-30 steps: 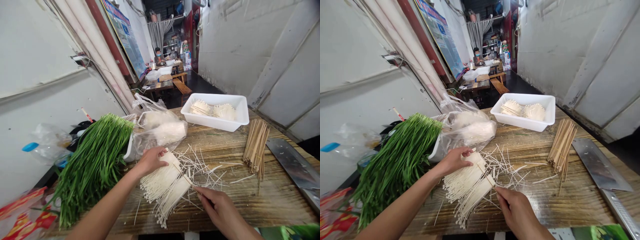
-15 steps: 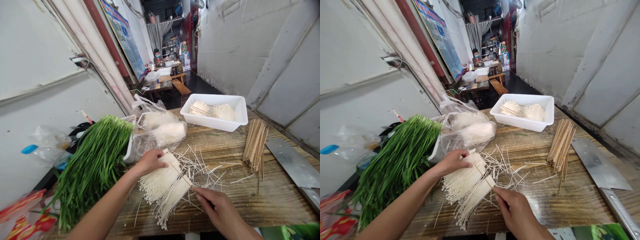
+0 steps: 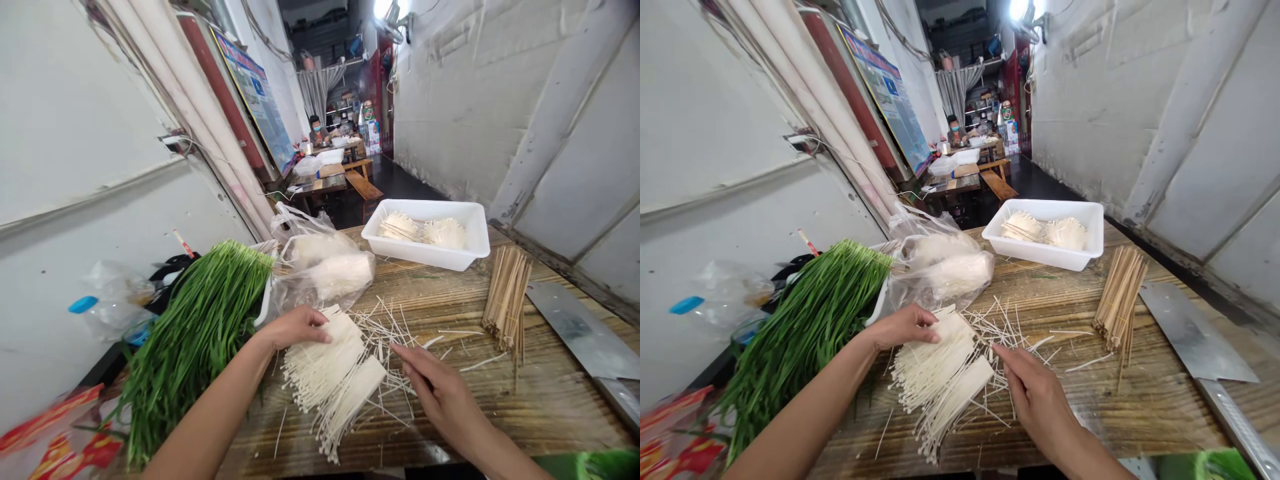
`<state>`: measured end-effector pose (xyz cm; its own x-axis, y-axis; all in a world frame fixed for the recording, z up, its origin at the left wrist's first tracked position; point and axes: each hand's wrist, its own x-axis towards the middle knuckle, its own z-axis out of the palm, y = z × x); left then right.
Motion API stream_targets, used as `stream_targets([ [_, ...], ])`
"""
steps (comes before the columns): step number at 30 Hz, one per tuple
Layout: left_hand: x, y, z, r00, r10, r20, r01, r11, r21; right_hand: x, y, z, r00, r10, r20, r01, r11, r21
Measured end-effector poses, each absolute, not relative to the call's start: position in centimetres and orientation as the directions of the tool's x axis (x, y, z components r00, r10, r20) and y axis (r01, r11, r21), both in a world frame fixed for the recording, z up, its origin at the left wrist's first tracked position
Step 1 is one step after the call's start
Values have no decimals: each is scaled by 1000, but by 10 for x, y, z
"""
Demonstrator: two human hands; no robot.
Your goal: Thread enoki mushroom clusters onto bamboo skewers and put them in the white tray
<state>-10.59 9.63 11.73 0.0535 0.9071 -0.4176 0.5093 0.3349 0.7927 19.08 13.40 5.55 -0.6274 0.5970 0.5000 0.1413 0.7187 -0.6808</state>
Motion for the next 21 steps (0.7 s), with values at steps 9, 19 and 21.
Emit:
stream_targets([
  [9,-108,93,131,-58,931,-360,243,363,900,185,131,63,-626,569,533,87,730,-678],
  [19,-107,89,152,-104,965,-242,186,258,948,163,149,100,-675,466,572,366,885,-290],
  [21,-105,88,153,-119,961,-249,142,265,954,161,150,103,-668,471,576,385,881,-274],
])
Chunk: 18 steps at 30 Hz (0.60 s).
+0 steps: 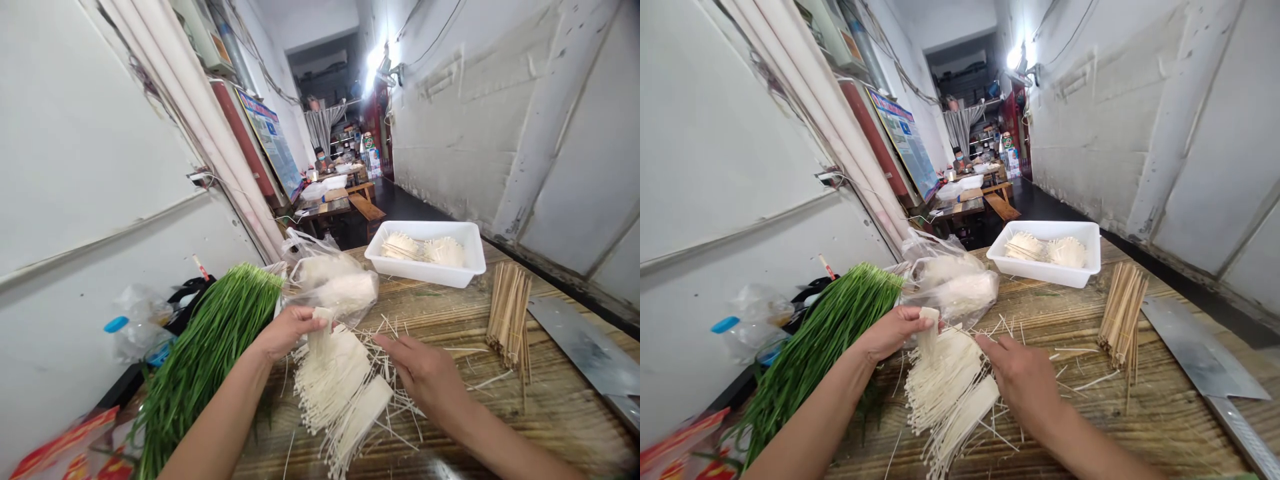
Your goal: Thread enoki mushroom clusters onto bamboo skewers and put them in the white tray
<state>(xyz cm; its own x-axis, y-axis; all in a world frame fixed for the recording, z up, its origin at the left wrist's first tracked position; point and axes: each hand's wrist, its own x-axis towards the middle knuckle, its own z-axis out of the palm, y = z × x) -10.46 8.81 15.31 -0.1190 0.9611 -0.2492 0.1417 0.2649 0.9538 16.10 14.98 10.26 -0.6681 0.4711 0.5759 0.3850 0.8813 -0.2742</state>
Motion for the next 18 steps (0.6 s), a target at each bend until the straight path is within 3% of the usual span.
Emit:
stream_targets([
  [18,-98,87,158,-166,944,-286,18,293,956,158,151,106,-685,494,536,377,869,-320],
])
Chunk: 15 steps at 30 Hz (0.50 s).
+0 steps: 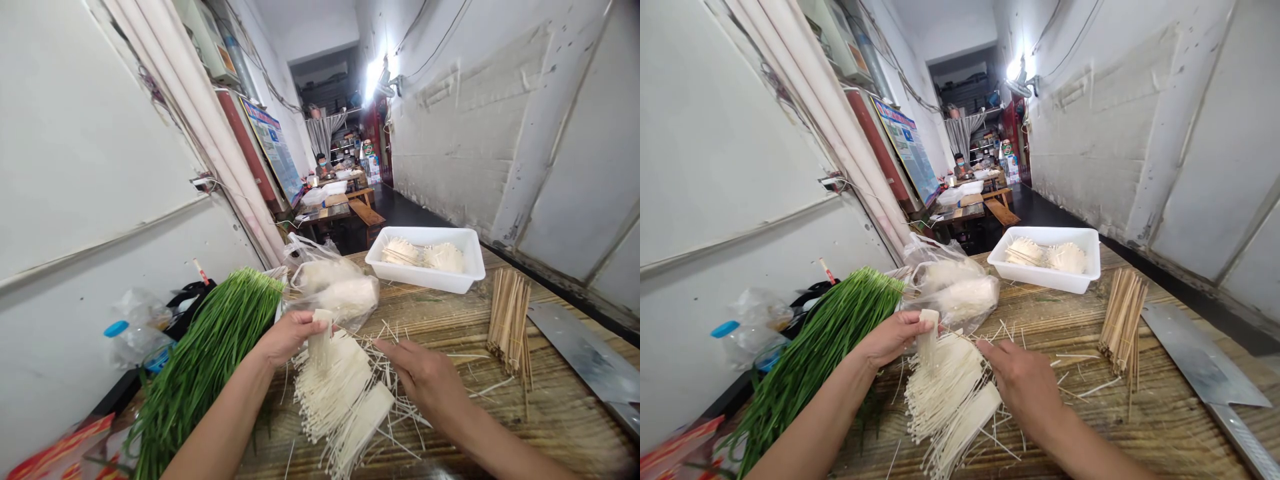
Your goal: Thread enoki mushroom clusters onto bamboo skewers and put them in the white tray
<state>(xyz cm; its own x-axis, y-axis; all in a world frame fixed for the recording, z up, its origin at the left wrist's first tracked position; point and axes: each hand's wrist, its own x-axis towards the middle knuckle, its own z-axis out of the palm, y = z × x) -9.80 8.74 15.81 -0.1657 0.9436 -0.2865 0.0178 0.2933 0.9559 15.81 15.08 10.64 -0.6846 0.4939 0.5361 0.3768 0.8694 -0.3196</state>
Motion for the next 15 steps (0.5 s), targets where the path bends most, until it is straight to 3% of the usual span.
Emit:
stream_targets([
  [15,-94,87,159,-174,949,-262,45,274,961,159,152,108,-681,504,531,359,862,-358],
])
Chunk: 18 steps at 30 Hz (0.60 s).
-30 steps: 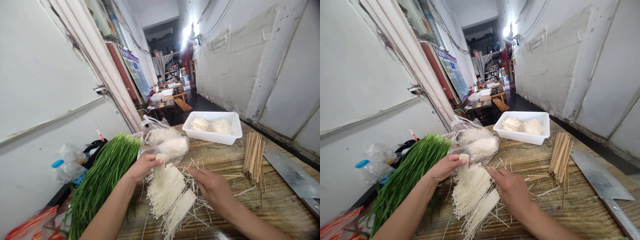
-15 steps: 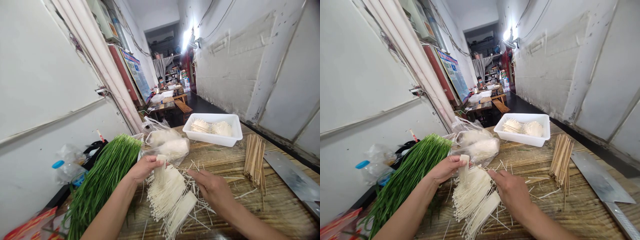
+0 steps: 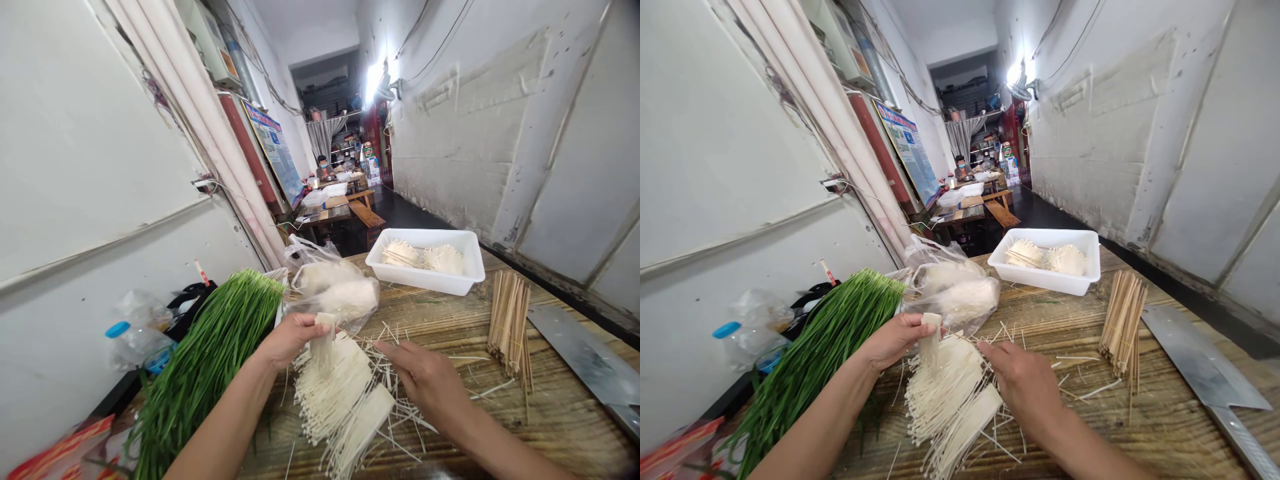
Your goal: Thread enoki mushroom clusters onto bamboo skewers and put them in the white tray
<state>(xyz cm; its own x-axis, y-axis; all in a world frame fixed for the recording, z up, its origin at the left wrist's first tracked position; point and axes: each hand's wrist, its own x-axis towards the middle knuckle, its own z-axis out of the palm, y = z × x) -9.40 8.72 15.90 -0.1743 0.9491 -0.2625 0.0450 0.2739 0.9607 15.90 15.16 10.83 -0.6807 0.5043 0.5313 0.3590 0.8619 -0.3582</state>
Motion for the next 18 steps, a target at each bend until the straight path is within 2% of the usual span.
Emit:
stream_targets([
  [5,-95,88,157,-165,949,-269,51,281,958,159,155,106,-682,509,526,311,852,-421],
  [12,-92,88,160,-143,948,-284,63,295,953,161,162,102,-694,498,519,277,851,-446],
  [18,-89,88,162,-126,951,-283,83,294,952,162,170,101,-709,501,496,183,811,-556],
])
